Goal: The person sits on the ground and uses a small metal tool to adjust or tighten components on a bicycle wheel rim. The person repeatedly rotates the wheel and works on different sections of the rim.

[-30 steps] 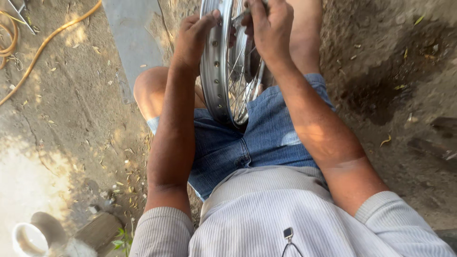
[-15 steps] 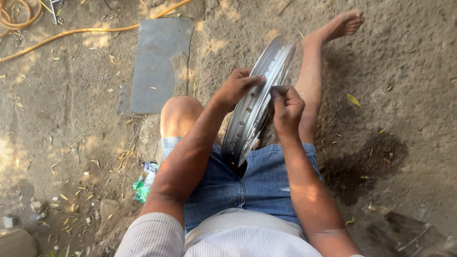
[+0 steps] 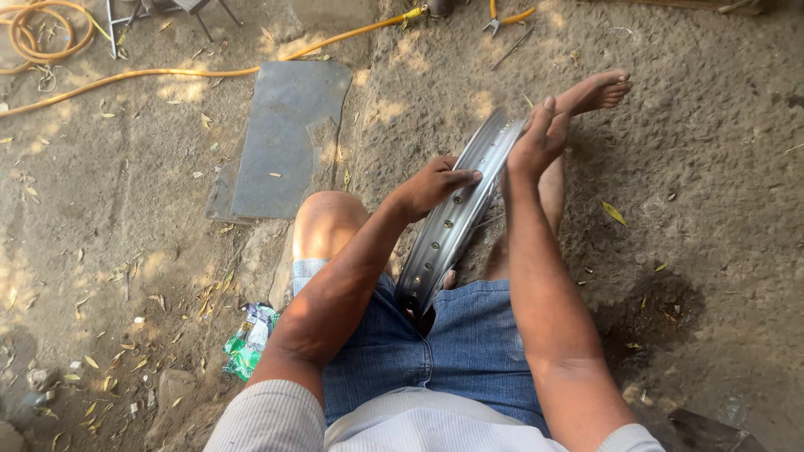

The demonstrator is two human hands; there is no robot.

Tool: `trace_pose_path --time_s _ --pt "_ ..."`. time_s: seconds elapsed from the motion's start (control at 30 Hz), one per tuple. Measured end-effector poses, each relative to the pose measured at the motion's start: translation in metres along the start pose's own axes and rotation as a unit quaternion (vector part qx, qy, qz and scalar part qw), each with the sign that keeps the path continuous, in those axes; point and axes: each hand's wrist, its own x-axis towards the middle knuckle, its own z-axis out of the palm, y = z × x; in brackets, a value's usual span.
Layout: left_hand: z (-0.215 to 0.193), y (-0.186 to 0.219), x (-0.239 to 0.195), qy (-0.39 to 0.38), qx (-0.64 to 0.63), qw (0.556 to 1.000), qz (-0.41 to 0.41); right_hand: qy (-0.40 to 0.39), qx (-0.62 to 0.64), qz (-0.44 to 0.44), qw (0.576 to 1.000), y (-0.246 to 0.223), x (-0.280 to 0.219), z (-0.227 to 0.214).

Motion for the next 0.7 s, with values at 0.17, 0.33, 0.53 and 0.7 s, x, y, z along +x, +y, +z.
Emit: trace_pose_path --time_s 0.17,0.33,0.53,0.7 --pt "-0.002 0.002 -0.003 0.042 -0.035 0.998 -0.019 0.056 0.100 0.200 0.973 -0.017 -0.042 -0.004" --pt "0.003 0.002 -0.005 0.047 -0.040 0.998 -0.018 -0.046 0.091 0.066 0.993 -0.055 -0.080 -0.024" --pt "0.002 0.004 -0.003 0.041 -0.018 0.999 -0.018 -0.103 -0.150 -0.187 0.965 -0.079 -0.060 -0.023" --pt "0.001 0.007 -0.003 0.030 -0.017 0.999 -0.026 -0.128 -0.101 0.005 0.987 -0.095 -0.089 -0.041"
